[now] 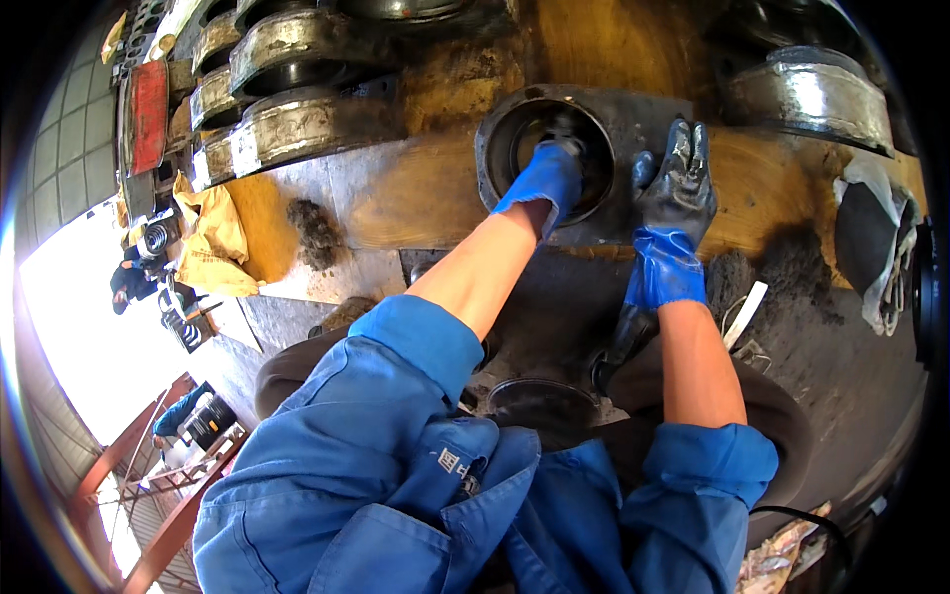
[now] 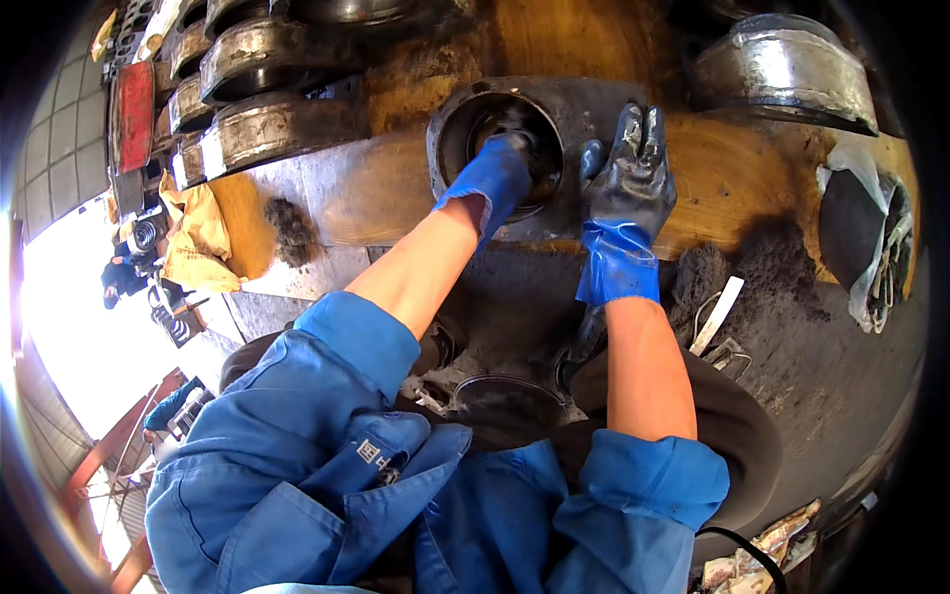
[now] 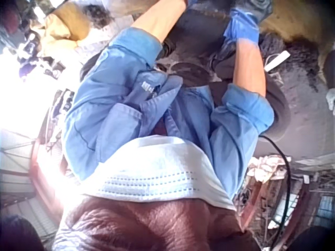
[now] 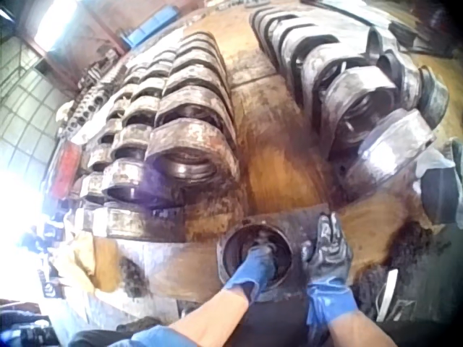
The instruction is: The person sits on the floor and uses a fibrous material to wipe and clean the interior of a metal ring. They repeatedly pull and stretch the fibrous material, then insert it into the ring to scrub the inside surface.
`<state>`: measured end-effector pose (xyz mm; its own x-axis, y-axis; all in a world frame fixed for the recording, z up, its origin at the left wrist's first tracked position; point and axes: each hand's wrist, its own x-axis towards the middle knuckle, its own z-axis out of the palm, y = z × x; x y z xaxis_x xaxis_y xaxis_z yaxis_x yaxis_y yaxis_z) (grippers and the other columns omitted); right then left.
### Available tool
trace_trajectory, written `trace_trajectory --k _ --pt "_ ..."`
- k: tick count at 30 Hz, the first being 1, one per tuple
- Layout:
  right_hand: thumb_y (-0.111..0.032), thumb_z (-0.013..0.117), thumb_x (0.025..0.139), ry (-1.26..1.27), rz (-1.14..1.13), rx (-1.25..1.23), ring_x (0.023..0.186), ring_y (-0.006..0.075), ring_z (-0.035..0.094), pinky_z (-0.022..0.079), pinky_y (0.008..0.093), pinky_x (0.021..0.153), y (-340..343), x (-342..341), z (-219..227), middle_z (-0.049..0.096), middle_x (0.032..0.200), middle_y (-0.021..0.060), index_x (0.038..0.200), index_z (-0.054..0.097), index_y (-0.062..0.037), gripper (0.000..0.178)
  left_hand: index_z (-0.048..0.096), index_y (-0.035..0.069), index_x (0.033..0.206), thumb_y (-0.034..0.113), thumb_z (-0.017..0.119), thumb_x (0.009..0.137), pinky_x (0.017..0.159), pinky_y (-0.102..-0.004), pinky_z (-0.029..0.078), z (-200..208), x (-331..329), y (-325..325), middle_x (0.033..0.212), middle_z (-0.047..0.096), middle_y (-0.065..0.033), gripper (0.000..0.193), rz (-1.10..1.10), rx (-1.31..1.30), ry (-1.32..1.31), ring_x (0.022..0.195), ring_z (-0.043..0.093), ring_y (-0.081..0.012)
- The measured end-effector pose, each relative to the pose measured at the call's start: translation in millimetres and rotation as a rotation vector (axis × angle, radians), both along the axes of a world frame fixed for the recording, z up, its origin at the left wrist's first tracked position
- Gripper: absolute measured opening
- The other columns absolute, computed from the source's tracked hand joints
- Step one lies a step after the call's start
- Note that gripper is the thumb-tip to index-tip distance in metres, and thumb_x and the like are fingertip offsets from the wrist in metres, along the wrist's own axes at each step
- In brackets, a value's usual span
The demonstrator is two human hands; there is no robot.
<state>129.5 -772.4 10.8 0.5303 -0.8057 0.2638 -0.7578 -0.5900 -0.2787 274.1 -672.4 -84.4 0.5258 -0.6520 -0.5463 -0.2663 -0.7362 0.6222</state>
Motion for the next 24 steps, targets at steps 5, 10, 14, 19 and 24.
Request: trace_trajectory --k 5,10,14,19,24 --pt "-0.033 0.059 0.089 0.021 0.024 -0.047 0.123 0.0326 0.056 0.05 0.0459 0.097 0.3 -3.7 -6.6 0.053 0.139 0.0175 0.137 0.053 -0.0077 0.054 0.065 0.003 0.117 0.014 0.074 0.075 0.086 -0.037 0.053 4.1 9.6 10.3 0.112 0.07 -0.0185 0.044 -0.058 0.225 0.179 0.104 0.067 -0.0332" --pt "-0.033 0.057 0.091 0.106 0.0 -0.013 0.128 0.0325 0.053 0.048 0.0448 0.101 -3.8 -16.5 -7.8 0.053 0.139 0.0185 0.137 0.053 -0.0066 0.053 0.059 0.001 0.125 0.013 0.069 0.078 0.092 -0.034 0.052 52.9 4.2 36.5 0.114 0.067 -0.02 0.049 0.302 -0.377 0.519 0.105 0.066 -0.0279" --pt "-0.033 0.057 0.091 0.092 0.015 -0.009 0.128 0.0333 0.052 0.047 0.0445 0.102 -1.7 -11.3 1.9 0.053 0.138 0.0196 0.137 0.052 -0.0037 0.055 0.059 0.0 0.121 0.008 0.062 0.083 0.09 -0.0361 0.053 85.0 -7.4 24.8 0.107 0.068 -0.0191 0.039 -0.052 -0.292 -0.139 0.098 0.067 -0.025" --pt "-0.034 0.06 0.088 0.034 0.056 -0.043 0.122 0.0361 0.056 0.049 0.0485 0.096 3.7 4.1 -6.4 0.052 0.139 0.0215 0.135 0.054 -0.0044 0.056 0.067 0.006 0.118 0.005 0.062 0.087 0.069 -0.0324 0.054 18.8 -3.2 36.1 0.096 0.071 -0.0086 0.032 0.18 -0.489 0.695 0.08 0.067 -0.0197" --pt "-0.032 0.06 0.088 0.065 0.019 -0.058 0.124 0.0356 0.055 0.049 0.0485 0.096 -5.1 -21.1 -14.8 0.053 0.138 0.0215 0.135 0.054 -0.0039 0.055 0.067 0.01 0.121 0.002 0.073 0.081 0.075 -0.0312 0.057 69.2 9.1 14.1 0.106 0.072 -0.0041 0.042 -0.535 0.34 0.282 0.087 0.069 -0.0174"
